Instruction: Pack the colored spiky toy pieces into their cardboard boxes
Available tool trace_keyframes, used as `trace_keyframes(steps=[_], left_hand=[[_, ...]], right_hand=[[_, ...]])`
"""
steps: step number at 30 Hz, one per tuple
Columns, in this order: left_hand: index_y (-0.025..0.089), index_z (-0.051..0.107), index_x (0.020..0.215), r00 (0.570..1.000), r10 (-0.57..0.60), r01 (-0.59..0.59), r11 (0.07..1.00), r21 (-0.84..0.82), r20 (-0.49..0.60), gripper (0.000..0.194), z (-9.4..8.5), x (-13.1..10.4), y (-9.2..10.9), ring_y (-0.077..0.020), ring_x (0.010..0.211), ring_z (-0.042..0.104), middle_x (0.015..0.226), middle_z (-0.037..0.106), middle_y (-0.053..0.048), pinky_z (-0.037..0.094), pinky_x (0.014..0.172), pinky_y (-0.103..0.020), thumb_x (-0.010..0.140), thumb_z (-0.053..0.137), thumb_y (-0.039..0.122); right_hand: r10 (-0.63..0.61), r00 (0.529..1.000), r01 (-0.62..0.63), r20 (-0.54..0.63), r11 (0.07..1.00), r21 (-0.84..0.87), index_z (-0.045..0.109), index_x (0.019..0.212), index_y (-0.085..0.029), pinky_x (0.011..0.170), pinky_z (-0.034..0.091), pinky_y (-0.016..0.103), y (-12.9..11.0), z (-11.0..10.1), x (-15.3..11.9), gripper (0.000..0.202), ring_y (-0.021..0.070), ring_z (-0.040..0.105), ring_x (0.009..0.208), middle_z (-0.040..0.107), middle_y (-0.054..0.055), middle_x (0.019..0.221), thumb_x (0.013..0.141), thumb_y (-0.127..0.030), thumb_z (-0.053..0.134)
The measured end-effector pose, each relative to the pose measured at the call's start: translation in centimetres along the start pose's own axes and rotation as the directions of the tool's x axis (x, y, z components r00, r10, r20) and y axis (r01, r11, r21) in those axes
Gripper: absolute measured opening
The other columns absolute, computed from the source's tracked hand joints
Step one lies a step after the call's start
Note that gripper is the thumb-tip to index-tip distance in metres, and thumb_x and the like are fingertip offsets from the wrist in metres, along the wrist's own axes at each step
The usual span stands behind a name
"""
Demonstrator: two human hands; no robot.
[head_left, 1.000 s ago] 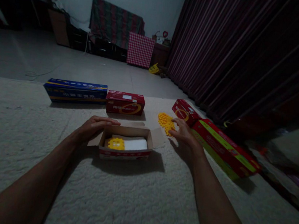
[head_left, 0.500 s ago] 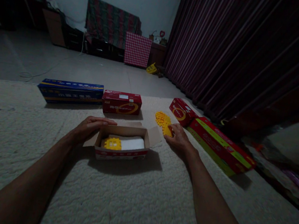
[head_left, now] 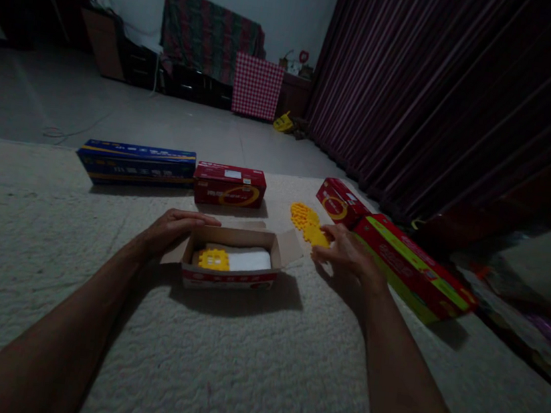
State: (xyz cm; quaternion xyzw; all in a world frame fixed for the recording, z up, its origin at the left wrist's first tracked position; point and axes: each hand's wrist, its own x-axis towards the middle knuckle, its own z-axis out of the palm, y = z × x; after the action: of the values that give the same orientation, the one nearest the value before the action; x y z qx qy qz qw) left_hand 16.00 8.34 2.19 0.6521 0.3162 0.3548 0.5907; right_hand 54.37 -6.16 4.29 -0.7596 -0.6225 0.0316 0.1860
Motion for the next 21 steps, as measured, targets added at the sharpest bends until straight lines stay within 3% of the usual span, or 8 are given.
trace_keyframes(steps=[2,5,7,10,12,15,21], left_hand=[[0.021,0.084,0.079,1.000,0.014,-0.014,1.000,0.000,-0.005,0.026,0.1,0.0,0.0,-0.0367,0.110,0.068,0.097,0.081,-0.013,0.046,0.105,-0.050,0.064,0.078,0.041],[0.019,0.084,0.078,1.000,0.010,-0.010,1.000,-0.011,-0.009,0.027,0.2,-0.1,0.2,-0.0368,0.108,0.068,0.096,0.081,-0.013,0.048,0.102,-0.048,0.063,0.078,0.040],[0.019,0.084,0.078,1.000,0.003,-0.004,1.000,-0.030,-0.011,0.026,0.3,-0.1,0.2,-0.0363,0.108,0.068,0.097,0.081,-0.013,0.048,0.102,-0.047,0.062,0.078,0.039],[0.018,0.084,0.079,1.000,-0.002,0.002,0.998,-0.063,-0.010,0.026,0.3,-0.2,0.0,-0.0345,0.105,0.069,0.096,0.081,-0.013,0.047,0.101,-0.046,0.063,0.078,0.038],[0.017,0.084,0.081,1.000,-0.014,0.014,0.997,-0.082,0.004,0.027,0.3,-0.1,-0.2,-0.0332,0.102,0.069,0.095,0.081,-0.013,0.047,0.099,-0.046,0.064,0.078,0.037],[0.017,0.084,0.082,1.000,-0.008,0.009,0.996,-0.091,0.021,0.026,0.1,0.0,-0.6,-0.0312,0.099,0.069,0.094,0.080,-0.013,0.048,0.097,-0.045,0.065,0.078,0.036],[0.021,0.084,0.081,0.999,0.014,-0.010,0.997,-0.073,0.048,0.021,-0.1,0.3,-1.2,-0.0304,0.099,0.069,0.097,0.080,-0.011,0.051,0.093,-0.044,0.070,0.075,0.036]], right_hand=[[-0.093,0.992,0.099,-0.084,0.993,0.069,0.065,0.118,-0.018,0.090,0.053,0.041,-1.9,-1.6,0.1,0.048,0.0263,0.063,0.100,0.063,0.012,0.113,0.078,-0.043,0.071],[-0.307,0.935,0.336,-0.177,0.927,0.166,0.064,0.118,-0.019,0.084,0.055,0.040,-6.9,-4.0,-0.3,0.046,0.0244,0.063,0.096,0.062,0.011,0.114,0.079,-0.042,0.071],[-0.466,0.870,0.490,-0.164,0.856,0.167,0.064,0.117,-0.019,0.085,0.053,0.039,-10.7,-4.9,-0.7,0.043,0.0239,0.062,0.097,0.063,0.010,0.110,0.080,-0.038,0.072],[-0.612,0.791,0.606,-0.022,0.777,0.172,0.065,0.113,-0.017,0.087,0.051,0.038,-15.2,-4.5,-0.8,0.039,0.0230,0.061,0.098,0.064,0.010,0.107,0.079,-0.035,0.073],[-0.624,0.774,0.605,0.107,0.779,0.165,0.065,0.111,-0.016,0.085,0.050,0.036,-16.5,-3.3,-0.5,0.038,0.0223,0.060,0.095,0.064,0.010,0.105,0.079,-0.035,0.074],[-0.549,0.791,0.547,0.270,0.832,0.092,0.067,0.110,-0.017,0.079,0.048,0.033,-16.6,-1.7,0.2,0.038,0.0219,0.060,0.091,0.064,0.009,0.102,0.079,-0.039,0.073],[-0.423,0.801,0.467,0.423,0.884,0.001,0.069,0.106,-0.018,0.075,0.046,0.031,-16.7,-1.5,0.3,0.039,0.0227,0.062,0.090,0.068,0.010,0.105,0.076,-0.043,0.074]])
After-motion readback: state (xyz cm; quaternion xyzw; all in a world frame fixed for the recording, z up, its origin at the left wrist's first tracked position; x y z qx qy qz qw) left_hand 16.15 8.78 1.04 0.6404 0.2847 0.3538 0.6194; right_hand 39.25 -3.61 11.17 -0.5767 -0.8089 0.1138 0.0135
